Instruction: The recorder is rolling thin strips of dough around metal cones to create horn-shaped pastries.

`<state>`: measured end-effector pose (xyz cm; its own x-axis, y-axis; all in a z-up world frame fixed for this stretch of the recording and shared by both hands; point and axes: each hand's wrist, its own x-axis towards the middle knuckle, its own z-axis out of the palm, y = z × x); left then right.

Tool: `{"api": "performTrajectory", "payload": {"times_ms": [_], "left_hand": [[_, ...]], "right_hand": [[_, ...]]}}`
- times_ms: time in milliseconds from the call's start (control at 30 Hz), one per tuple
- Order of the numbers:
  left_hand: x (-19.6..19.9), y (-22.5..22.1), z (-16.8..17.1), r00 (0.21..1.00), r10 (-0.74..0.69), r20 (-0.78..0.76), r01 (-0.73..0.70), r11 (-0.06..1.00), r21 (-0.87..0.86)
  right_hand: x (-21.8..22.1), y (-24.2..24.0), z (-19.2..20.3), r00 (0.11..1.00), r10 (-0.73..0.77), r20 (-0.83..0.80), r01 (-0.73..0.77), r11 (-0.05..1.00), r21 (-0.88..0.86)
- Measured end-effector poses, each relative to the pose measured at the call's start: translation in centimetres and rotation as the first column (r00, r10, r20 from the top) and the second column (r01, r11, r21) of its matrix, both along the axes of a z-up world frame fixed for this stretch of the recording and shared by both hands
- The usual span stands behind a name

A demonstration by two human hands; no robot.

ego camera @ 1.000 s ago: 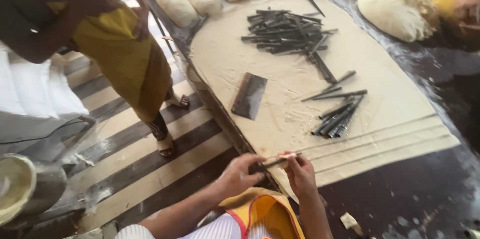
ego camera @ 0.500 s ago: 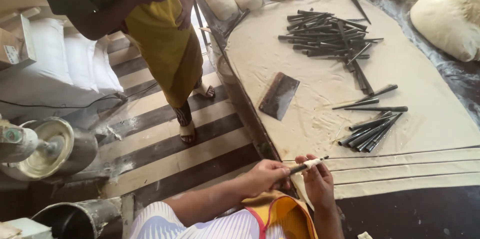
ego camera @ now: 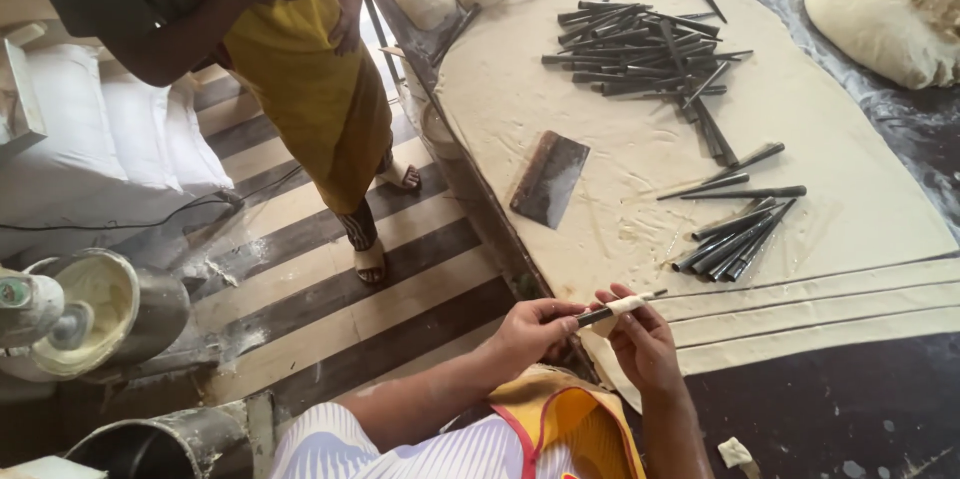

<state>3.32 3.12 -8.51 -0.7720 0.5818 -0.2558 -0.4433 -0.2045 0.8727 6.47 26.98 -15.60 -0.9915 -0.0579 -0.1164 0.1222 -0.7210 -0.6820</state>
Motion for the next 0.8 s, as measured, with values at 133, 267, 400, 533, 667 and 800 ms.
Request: {"api": "performTrajectory", "payload": {"times_ms": [133, 267, 400, 533, 667, 800], "left_hand": [[-0.8, 0.4, 2.1, 0.631, -0.062, 0.773, -0.035, 0.994, 0.108], [-0.5, -0.8, 1.1, 0.597, -0.234, 0.768, 0.042, 0.964, 0.262], [-0.6, -1.7, 2.2, 0.637, -0.205, 0.743, 0.146, 0.979, 0.145], [-2.4, -2.6, 1.7, 0.633, -0.281, 0.721, 0.134, 0.957, 0.256], [-1.6, -3.0, 2.8, 0.617, -0.279, 0.736, 0.138, 0.959, 0.248], [-1.6, -2.9, 2.7, 0.656, -0.295, 0.695, 0.174, 0.955, 0.241]], "right_hand": [[-0.1, -0.1, 0.8, 0.999, -0.049, 0.007, 0.049, 0.999, 0.006], [0.5, 0.4, -2.8, 0.996, -0.069, 0.047, 0.067, 0.997, 0.038], [1.9, -1.1, 1.7, 0.998, -0.060, 0.007, 0.059, 0.993, 0.105], [0.2, -2.1, 4.4, 0.990, 0.035, -0.135, -0.023, 0.996, 0.092], [1.1, -3.2, 2.6, 0.997, -0.018, -0.071, 0.022, 0.998, 0.051], [1.0, -3.4, 3.7, 0.996, -0.087, 0.000, 0.084, 0.966, 0.245]]}}
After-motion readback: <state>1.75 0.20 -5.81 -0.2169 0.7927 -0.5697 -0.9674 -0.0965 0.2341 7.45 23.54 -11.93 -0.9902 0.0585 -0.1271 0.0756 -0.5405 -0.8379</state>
